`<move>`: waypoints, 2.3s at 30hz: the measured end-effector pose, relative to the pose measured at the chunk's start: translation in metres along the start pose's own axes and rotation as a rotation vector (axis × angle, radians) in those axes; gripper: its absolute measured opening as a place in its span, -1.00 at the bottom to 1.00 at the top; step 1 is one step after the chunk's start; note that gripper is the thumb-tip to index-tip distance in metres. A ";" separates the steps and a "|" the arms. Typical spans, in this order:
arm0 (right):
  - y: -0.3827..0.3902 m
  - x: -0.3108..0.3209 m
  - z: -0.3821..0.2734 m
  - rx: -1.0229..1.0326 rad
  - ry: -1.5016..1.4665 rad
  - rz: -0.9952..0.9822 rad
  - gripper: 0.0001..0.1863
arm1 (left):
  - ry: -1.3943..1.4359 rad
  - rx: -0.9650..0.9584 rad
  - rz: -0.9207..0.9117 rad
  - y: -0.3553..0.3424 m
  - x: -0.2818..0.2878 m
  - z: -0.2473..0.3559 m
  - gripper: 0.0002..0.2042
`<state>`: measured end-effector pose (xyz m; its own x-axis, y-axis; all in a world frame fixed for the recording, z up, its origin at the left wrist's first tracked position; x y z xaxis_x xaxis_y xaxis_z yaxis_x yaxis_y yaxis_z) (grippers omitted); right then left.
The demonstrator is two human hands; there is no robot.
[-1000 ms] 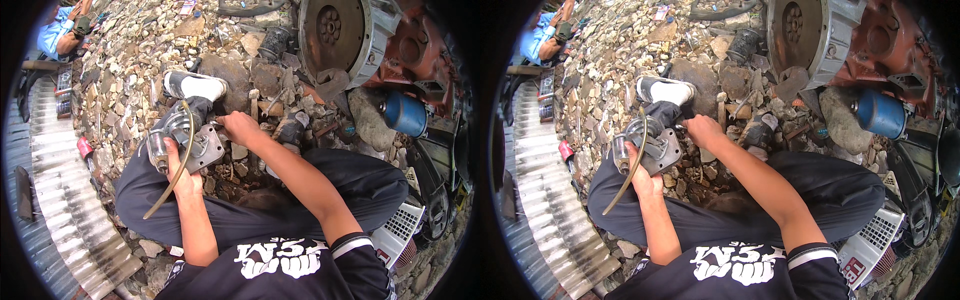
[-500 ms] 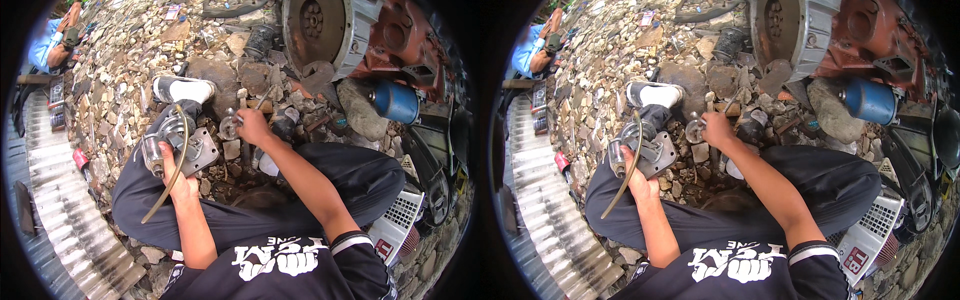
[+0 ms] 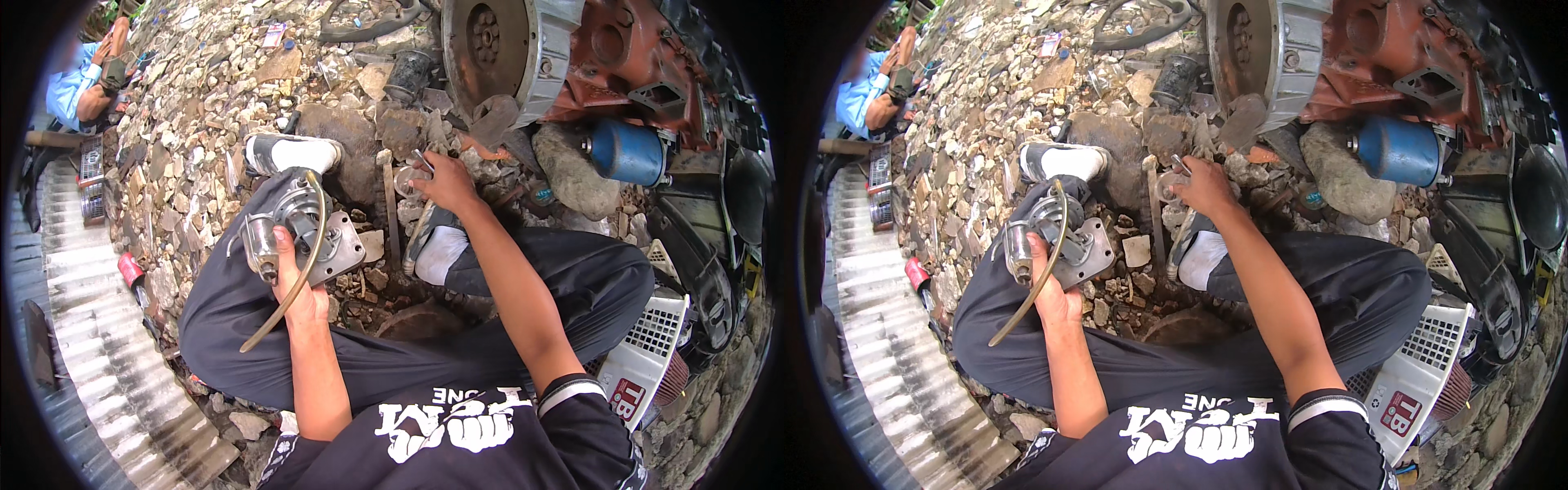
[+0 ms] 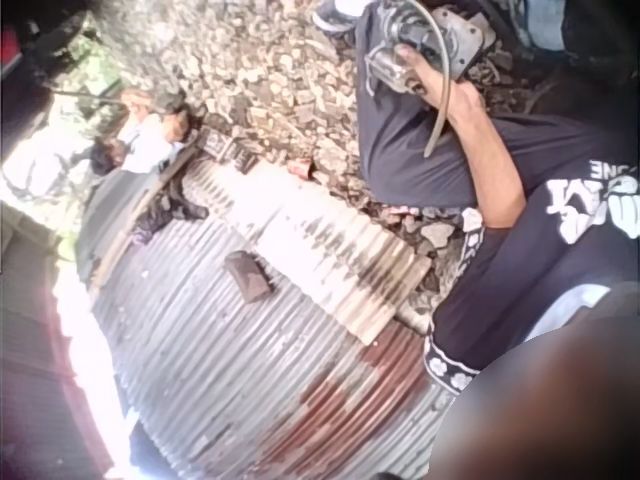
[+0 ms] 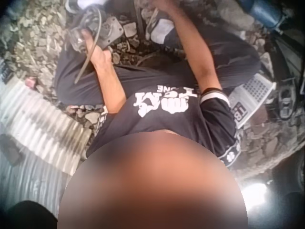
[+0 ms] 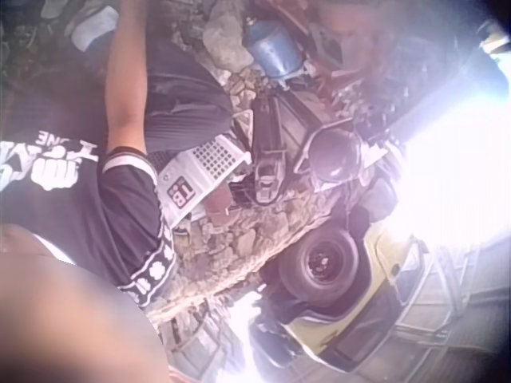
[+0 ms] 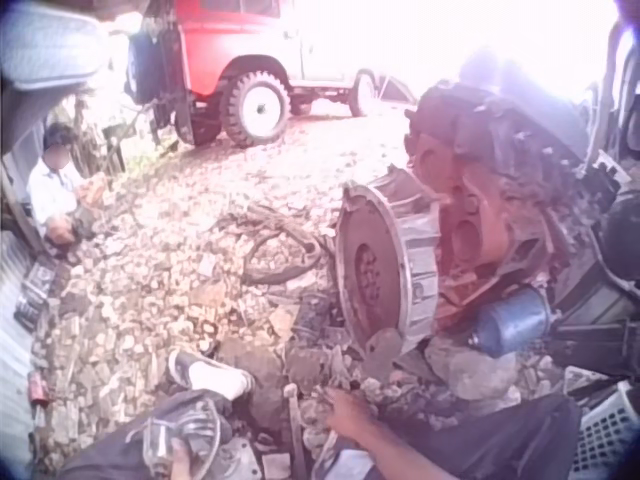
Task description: The person sits on the ground and uses a wrench to tighten bolts on a carburetor. They manipulate the carburetor body and a connected hose while adjusting the fasteners.
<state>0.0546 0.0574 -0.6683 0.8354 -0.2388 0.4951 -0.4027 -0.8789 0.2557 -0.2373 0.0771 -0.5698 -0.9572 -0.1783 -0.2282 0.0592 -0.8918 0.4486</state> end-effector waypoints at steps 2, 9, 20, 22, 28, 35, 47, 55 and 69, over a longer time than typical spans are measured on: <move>0.003 0.000 0.001 0.197 0.230 0.232 -0.54 | 0.000 -0.023 -0.015 0.003 -0.004 0.001 -0.48; 0.030 0.050 -0.079 0.285 0.579 -0.385 -0.70 | -0.032 -0.010 -0.113 0.013 -0.014 0.005 -0.45; 0.100 0.170 -0.077 0.158 0.563 -0.710 -0.64 | -0.101 -0.015 -0.166 0.033 -0.053 -0.002 -0.39; 0.093 0.158 -0.012 0.142 0.437 -0.541 -0.61 | -0.151 0.010 -0.160 0.032 -0.063 -0.011 -0.41; 0.074 0.099 0.090 0.165 0.253 -0.192 -0.74 | -0.155 0.158 -0.157 0.006 -0.072 -0.049 -0.38; 0.035 0.082 0.129 0.038 0.435 -0.175 -0.60 | -0.231 0.089 -0.077 -0.023 -0.051 -0.072 -0.34; 0.017 0.066 0.107 0.128 0.909 -0.348 -0.75 | -0.249 0.297 -0.167 -0.018 -0.058 -0.078 -0.25; -0.001 0.057 0.094 0.188 0.979 -0.276 -0.79 | -0.163 0.320 -0.214 -0.047 -0.085 -0.110 -0.20; 0.014 0.072 0.100 0.099 0.457 -0.256 -0.64 | -0.186 0.248 -0.222 -0.059 -0.059 -0.126 -0.08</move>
<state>0.1468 -0.0138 -0.7123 0.6451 0.1733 0.7442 -0.1520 -0.9254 0.3472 -0.1482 0.0883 -0.6917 -0.9755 0.1062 -0.1928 -0.2036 -0.7684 0.6068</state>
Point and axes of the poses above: each hand's wrist, its own y-axis away from the middle knuckle, its own x-axis out of the back of the hand, z = x × y, the point moved 2 cm from there along -y, towards the middle knuckle, and after that the axes turned 10 degrees about -y, right-handed, at the moved point
